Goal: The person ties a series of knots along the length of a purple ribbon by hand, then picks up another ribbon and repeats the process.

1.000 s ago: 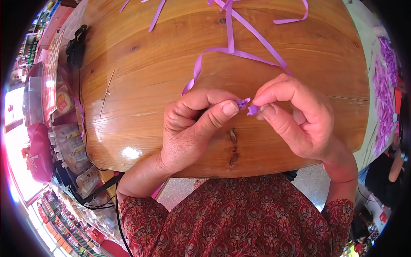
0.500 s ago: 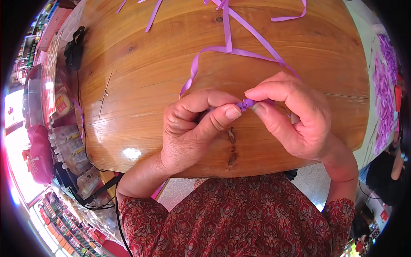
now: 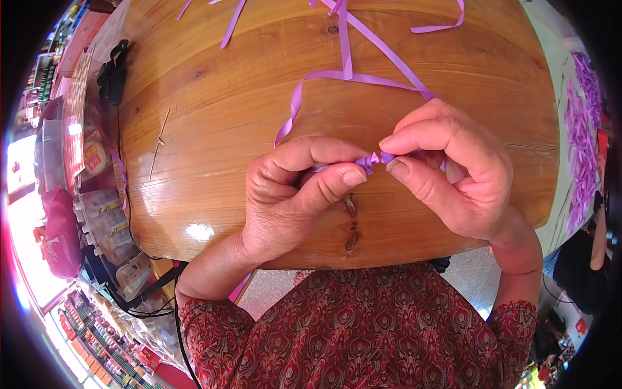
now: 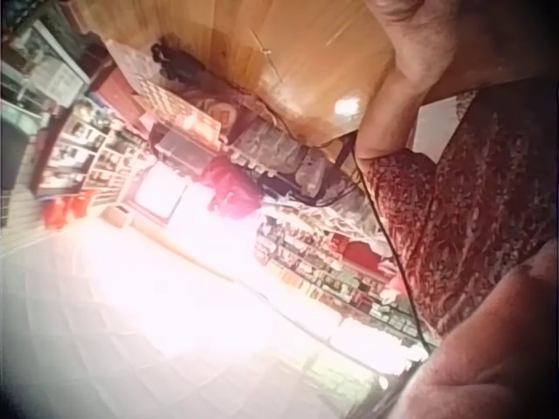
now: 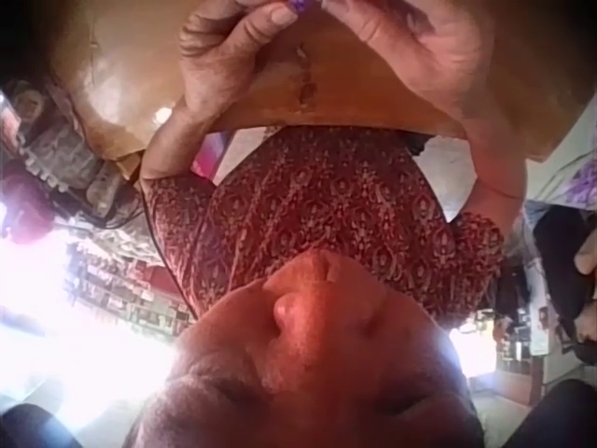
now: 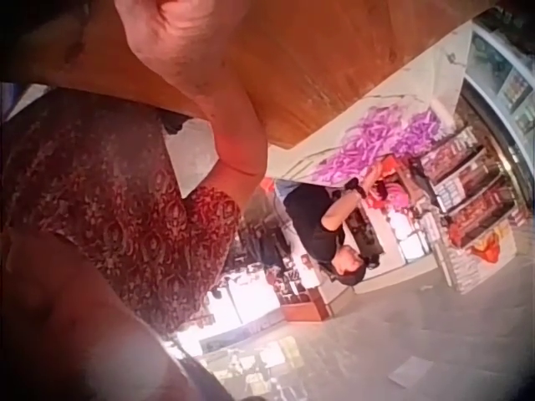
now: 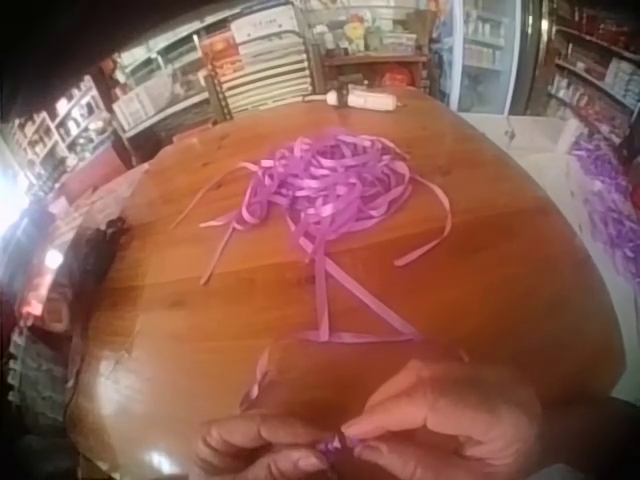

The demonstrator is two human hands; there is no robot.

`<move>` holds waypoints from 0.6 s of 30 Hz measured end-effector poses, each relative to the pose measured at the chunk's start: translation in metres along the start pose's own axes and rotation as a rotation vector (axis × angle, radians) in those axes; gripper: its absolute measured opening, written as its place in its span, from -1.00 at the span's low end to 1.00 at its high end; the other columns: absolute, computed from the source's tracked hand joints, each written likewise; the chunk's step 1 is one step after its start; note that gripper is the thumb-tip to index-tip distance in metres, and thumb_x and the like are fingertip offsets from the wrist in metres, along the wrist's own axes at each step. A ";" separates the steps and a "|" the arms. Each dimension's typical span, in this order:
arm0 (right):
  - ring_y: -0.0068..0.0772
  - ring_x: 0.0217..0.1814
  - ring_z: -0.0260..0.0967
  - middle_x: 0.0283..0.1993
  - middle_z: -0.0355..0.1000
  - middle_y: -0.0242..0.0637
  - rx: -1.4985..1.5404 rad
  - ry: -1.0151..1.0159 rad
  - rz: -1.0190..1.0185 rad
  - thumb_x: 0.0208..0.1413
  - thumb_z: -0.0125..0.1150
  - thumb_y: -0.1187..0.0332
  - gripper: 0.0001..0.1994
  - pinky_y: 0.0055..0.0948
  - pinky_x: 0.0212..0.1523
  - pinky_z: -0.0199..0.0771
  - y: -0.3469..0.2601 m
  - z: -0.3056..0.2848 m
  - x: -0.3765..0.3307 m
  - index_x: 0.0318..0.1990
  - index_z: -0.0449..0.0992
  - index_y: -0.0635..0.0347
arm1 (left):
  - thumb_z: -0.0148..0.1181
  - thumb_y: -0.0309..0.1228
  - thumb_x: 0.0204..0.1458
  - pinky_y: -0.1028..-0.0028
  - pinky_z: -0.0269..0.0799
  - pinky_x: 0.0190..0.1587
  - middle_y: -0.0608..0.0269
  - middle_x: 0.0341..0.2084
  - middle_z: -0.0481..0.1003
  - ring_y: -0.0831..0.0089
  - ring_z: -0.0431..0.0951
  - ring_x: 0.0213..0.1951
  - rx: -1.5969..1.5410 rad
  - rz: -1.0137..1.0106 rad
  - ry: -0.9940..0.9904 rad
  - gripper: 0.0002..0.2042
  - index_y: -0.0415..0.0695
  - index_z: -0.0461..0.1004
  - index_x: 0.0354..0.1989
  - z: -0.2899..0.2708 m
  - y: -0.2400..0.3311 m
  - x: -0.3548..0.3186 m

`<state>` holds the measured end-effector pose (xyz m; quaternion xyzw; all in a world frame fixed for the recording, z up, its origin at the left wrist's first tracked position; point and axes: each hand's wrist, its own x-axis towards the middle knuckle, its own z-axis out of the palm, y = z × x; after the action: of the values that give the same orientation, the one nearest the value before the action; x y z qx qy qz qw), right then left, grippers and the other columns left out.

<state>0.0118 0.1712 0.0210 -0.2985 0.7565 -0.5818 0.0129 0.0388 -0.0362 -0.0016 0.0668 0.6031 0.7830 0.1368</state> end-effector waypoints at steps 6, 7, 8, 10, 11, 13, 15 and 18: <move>-0.57 -0.32 0.31 -0.25 0.39 -0.20 -0.007 -0.024 -0.004 -0.05 0.21 0.71 -0.80 -0.67 -0.39 0.29 -0.002 -0.001 0.002 -0.22 0.49 0.38 | 0.20 -0.60 0.05 0.72 0.28 -0.35 0.39 -0.40 0.50 0.76 0.37 -0.40 0.069 0.017 -0.017 -0.87 -0.24 0.53 -0.22 -0.001 0.000 0.001; -0.54 -0.33 0.33 -0.27 0.40 -0.20 -0.024 -0.025 -0.027 -0.07 0.22 0.71 -0.80 -0.65 -0.40 0.30 -0.002 -0.001 0.003 -0.24 0.51 0.36 | 0.21 -0.60 0.04 0.72 0.27 -0.37 0.38 -0.41 0.49 0.76 0.37 -0.41 0.119 0.032 -0.051 -0.87 -0.24 0.54 -0.22 -0.002 0.000 0.001; -0.51 -0.34 0.35 -0.29 0.41 -0.20 -0.042 -0.027 -0.050 -0.09 0.24 0.71 -0.80 -0.62 -0.41 0.32 -0.001 -0.001 0.003 -0.26 0.52 0.35 | 0.21 -0.60 0.04 0.72 0.27 -0.37 0.38 -0.41 0.49 0.76 0.37 -0.41 0.120 0.031 -0.051 -0.87 -0.24 0.54 -0.22 -0.003 0.001 0.001; -0.48 -0.35 0.36 -0.31 0.42 -0.20 -0.070 -0.023 -0.077 -0.11 0.26 0.69 -0.80 -0.61 -0.41 0.32 -0.001 0.000 0.004 -0.27 0.53 0.34 | 0.22 -0.60 0.02 0.71 0.26 -0.39 0.37 -0.42 0.49 0.75 0.37 -0.43 0.189 0.009 -0.064 -0.88 -0.24 0.55 -0.24 -0.003 0.004 0.000; -0.45 -0.37 0.37 -0.34 0.43 -0.21 -0.098 -0.019 -0.104 -0.13 0.27 0.68 -0.80 -0.60 -0.42 0.33 -0.001 0.001 0.005 -0.29 0.55 0.32 | 0.22 -0.60 0.02 0.71 0.26 -0.39 0.37 -0.42 0.49 0.75 0.37 -0.43 0.189 0.009 -0.063 -0.88 -0.24 0.55 -0.24 -0.003 0.004 0.000; -0.44 -0.38 0.38 -0.35 0.43 -0.21 -0.107 -0.015 -0.100 -0.13 0.29 0.67 -0.81 -0.59 -0.43 0.33 -0.002 0.002 0.004 -0.29 0.55 0.31 | 0.24 -0.60 0.01 0.71 0.25 -0.42 0.37 -0.43 0.49 0.74 0.37 -0.45 0.240 0.097 -0.058 -0.89 -0.24 0.55 -0.27 -0.001 0.003 0.001; -0.42 -0.39 0.38 -0.36 0.44 -0.22 -0.117 -0.010 -0.095 -0.14 0.30 0.66 -0.81 -0.58 -0.43 0.34 -0.002 0.002 0.004 -0.30 0.56 0.30 | 0.24 -0.60 0.00 0.70 0.24 -0.44 0.37 -0.45 0.49 0.74 0.37 -0.46 0.224 0.073 -0.044 -0.89 -0.23 0.56 -0.28 0.000 0.004 0.000; -0.43 -0.39 0.39 -0.36 0.43 -0.21 -0.119 -0.012 -0.087 -0.14 0.31 0.65 -0.82 -0.57 -0.44 0.34 -0.001 0.002 0.003 -0.31 0.56 0.30 | 0.25 -0.60 0.00 0.69 0.25 -0.44 0.38 -0.47 0.49 0.73 0.37 -0.47 0.198 0.048 -0.034 -0.90 -0.22 0.56 -0.29 0.001 0.005 0.001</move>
<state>0.0103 0.1679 0.0227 -0.3349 0.7759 -0.5341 -0.0253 0.0374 -0.0357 0.0031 0.1078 0.6734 0.7213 0.1208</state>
